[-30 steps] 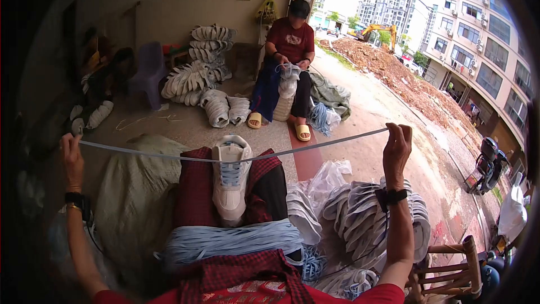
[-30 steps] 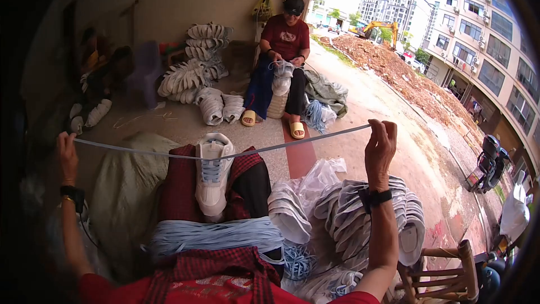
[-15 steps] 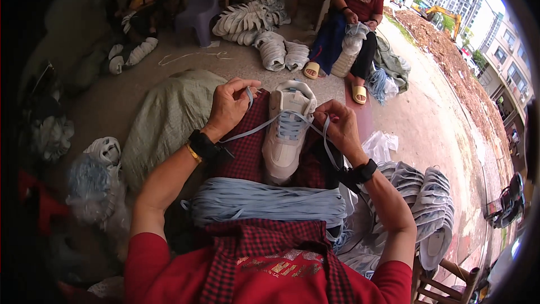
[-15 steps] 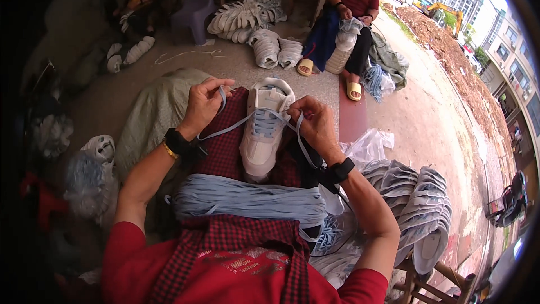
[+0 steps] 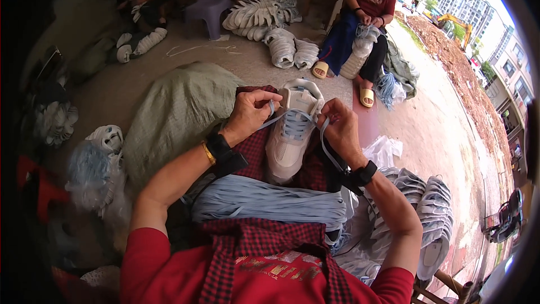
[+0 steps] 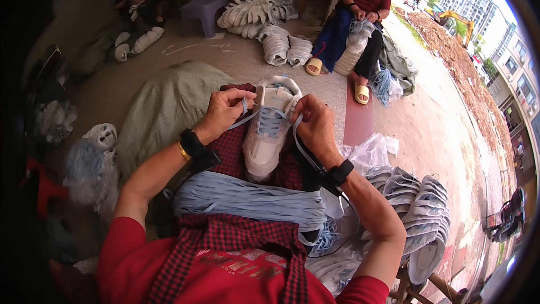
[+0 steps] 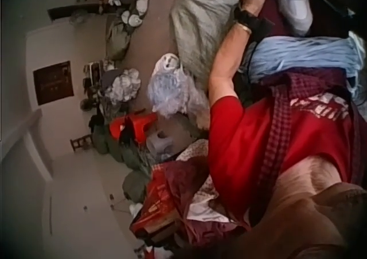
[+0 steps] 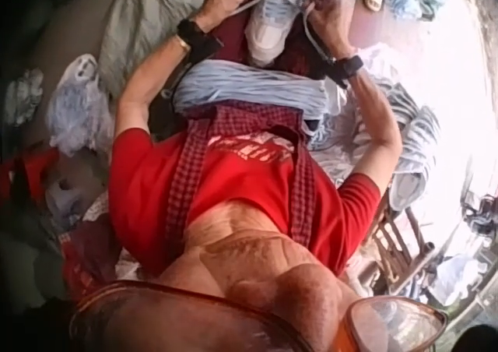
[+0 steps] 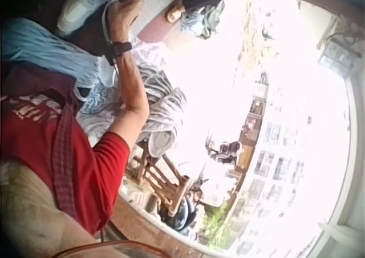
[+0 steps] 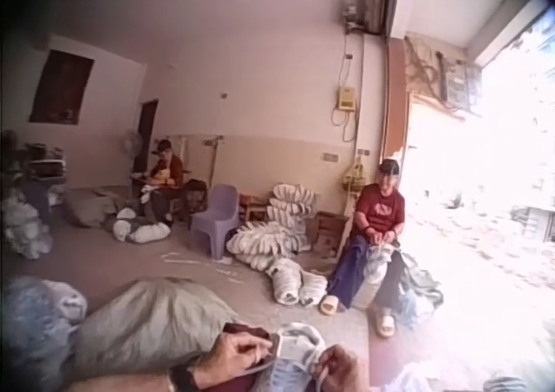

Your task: Lacing a new sneaker in a shoe manufacturing or finishing environment.

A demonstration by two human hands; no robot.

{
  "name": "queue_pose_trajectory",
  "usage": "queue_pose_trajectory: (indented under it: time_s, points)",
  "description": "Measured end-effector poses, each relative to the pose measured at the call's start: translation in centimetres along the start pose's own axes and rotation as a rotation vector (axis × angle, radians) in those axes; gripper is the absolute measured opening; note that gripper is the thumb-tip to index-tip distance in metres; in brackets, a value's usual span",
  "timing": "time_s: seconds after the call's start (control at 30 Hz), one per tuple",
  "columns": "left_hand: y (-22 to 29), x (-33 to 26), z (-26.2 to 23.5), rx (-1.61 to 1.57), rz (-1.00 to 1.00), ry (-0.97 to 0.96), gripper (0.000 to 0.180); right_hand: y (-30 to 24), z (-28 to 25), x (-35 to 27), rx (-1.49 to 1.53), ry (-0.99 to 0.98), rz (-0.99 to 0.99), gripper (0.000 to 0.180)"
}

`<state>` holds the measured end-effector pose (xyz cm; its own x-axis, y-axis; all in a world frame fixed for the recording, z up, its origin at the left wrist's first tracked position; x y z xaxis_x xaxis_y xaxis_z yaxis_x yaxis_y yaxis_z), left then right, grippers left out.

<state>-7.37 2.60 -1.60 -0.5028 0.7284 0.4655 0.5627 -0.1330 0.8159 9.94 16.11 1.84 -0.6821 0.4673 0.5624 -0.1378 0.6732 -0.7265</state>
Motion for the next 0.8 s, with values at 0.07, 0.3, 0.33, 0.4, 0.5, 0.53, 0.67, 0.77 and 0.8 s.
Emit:
queue_pose_trajectory:
  time_s: [0.07,0.3,0.33,0.4,0.5,0.53,0.67,0.77,0.8]
  points:
    - [-0.2,0.1,0.3,-0.007,-0.04,0.018,0.017,-1.0,0.5,0.5,-0.107,-0.03,-0.068,0.009]
    - [0.1,-0.3,-0.1,-0.01,0.009,0.092,0.015,3.6,1.7,0.9,0.366,-0.129,0.508,0.016]
    - [0.1,-0.2,-0.1,-0.013,0.006,0.103,0.015,1.8,1.3,1.6,0.015,-0.147,0.268,0.015]
    - [0.3,-0.1,0.3,0.058,0.015,0.06,0.018,-2.2,2.3,2.0,-0.334,-0.127,-0.233,0.016]
    - [0.6,-0.3,0.1,-0.017,0.023,0.139,0.015,1.1,1.7,2.6,-0.12,-0.205,0.185,0.017]
    - [0.4,-0.3,-0.1,-0.022,0.022,0.154,0.015,1.9,1.6,2.6,-0.046,-0.224,0.217,0.019]
    - [1.2,-0.7,-0.6,0.134,0.1,0.177,0.013,0.2,1.9,2.2,-0.097,-0.212,0.118,0.023]
    - [2.1,-0.7,-0.7,0.196,0.117,0.163,0.014,0.7,2.0,2.3,0.013,-0.252,0.219,0.023]
    - [2.0,-0.6,-0.5,0.173,0.105,0.141,0.015,0.7,1.8,2.4,0.009,-0.252,0.22,0.023]
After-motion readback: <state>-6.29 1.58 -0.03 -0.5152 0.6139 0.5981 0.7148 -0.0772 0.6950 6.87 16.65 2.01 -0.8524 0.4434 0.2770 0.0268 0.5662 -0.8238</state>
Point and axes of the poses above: each hand's wrist, its own x-axis towards the middle knuckle, its own z-axis out of the palm, y = z × x, the point moved 9 cm from there along x, towards the middle knuckle, and after that the axes turned 10 degrees about x, right-handed, at the moved point
